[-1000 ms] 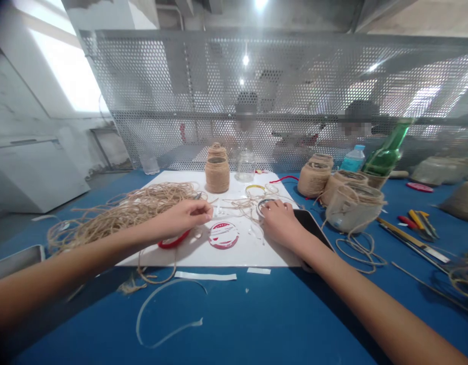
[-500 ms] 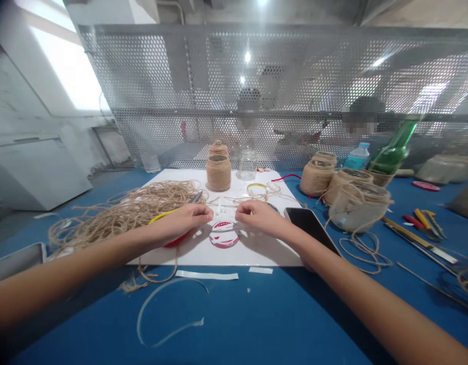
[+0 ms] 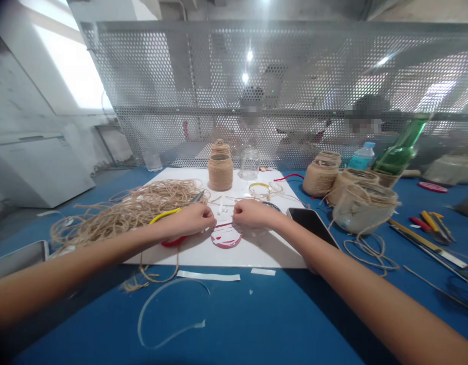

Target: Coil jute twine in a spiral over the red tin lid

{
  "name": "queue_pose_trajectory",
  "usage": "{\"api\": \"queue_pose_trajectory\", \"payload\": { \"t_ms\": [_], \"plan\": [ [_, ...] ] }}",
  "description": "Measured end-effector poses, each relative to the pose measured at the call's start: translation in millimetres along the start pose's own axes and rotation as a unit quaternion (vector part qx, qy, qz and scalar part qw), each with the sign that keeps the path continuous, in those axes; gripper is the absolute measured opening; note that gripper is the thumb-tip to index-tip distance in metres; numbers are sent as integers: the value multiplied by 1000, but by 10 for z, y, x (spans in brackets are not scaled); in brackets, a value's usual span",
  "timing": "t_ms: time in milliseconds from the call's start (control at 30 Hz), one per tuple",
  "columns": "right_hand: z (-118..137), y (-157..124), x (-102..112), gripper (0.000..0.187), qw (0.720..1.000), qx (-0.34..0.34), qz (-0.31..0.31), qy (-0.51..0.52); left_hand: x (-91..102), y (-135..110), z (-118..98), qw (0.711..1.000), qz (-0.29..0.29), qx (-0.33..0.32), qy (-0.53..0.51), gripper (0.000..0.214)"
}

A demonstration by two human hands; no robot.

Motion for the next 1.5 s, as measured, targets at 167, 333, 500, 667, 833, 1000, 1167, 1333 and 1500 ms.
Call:
{"api": "queue_pose_trajectory", "payload": {
  "t_ms": [167,333,500,667,833,1000,1167,1333,1500],
  "plan": [
    [0,24,-22,28,999,9,19,-47,-9,5,-55,999,26,-17,26,24],
    [25,47,-4,29,996,20,20,-88,-17,30,-70,998,29,-32,47,24],
    [56,54,-11,29,993,32,20,-112,-15,39,-82,997,25,-41,68,24],
    [72,57,-20,30,990,43,22,-135,-10,15,-98,996,24,-44,80,25],
    [75,70,-19,30,987,50,25,-152,-19,16,-102,994,27,-49,93,24],
    [67,81,-14,31,984,58,27,-169,-58,36,-96,992,40,-62,105,24],
    [83,31,114,31,978,42,-6,-205,-63,43,-96,990,42,-77,109,25],
    [179,-6,181,32,974,43,-28,-222,-60,64,-114,988,47,-95,110,25],
    [207,11,136,32,974,52,-29,-219,-88,61,-153,986,57,-119,103,21]
  ]
}}
Point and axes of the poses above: each hand's wrist, its own y-axis towards the middle knuckle, its own x-axis out of the back of the hand, z = x × y, the point moved 10 cm from there along y, towards the middle knuckle, and after that the axes turned 10 degrees about -z, right-handed, at the moved point
